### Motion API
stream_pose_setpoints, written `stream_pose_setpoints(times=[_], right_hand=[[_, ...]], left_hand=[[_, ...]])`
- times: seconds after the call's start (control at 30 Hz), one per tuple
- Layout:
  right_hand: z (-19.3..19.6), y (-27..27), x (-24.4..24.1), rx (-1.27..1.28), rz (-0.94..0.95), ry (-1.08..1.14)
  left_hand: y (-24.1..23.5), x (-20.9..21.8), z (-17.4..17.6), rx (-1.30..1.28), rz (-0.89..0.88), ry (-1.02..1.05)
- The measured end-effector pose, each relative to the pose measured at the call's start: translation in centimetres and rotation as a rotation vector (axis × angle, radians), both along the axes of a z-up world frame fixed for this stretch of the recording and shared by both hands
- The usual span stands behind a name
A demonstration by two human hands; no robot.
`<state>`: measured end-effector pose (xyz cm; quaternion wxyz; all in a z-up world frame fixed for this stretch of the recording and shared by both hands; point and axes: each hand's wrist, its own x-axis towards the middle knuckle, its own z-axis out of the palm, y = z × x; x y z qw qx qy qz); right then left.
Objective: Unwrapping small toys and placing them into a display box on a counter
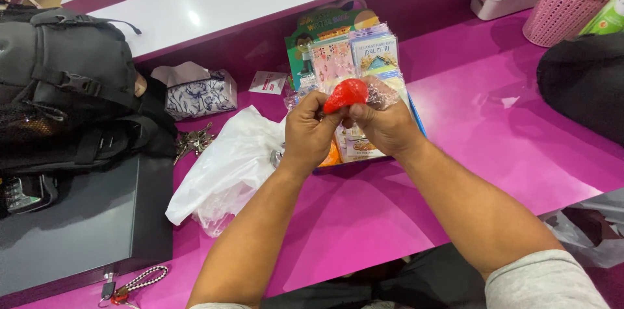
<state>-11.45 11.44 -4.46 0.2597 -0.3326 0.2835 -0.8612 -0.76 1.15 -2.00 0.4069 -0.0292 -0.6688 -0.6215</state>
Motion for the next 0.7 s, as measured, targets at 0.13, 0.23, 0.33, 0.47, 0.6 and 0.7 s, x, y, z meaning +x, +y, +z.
stream_pose_setpoints(times=[0.13,0.23,0.33,0.47,0.6,0.7], right_hand=[[-1.0,-0.5,-0.6,-0.008,-0.029,0.001],[-1.0,-0.1,-1.1,0.02,-0.077,0.033],[-1.3,0.0,-1.6,0.03,-0.096,0.066],[-0.5,0.2,-1.1,0.015,-0.099,0.054],[-1.7,0.4,-1.7,0.042,-0.095,0.09],[1.0,0.9,-0.5,0.044,0.02,0.128]], left_hand=[[-0.2,0.1,0.3,-0.054,0.036,-0.001],[-0.3,0.1,0.1,0.004,0.001,-0.032],[-0.7,-0.2,-0.6,0.009,-0.044,-0.082],[-0.8,-0.1,-0.8,0.006,-0.111,-0.091],[-1.5,-0.5,-1.5,0.054,-0.187,-0.07],[-0.9,0.1,-0.1,0.024,-0.099,-0.058]])
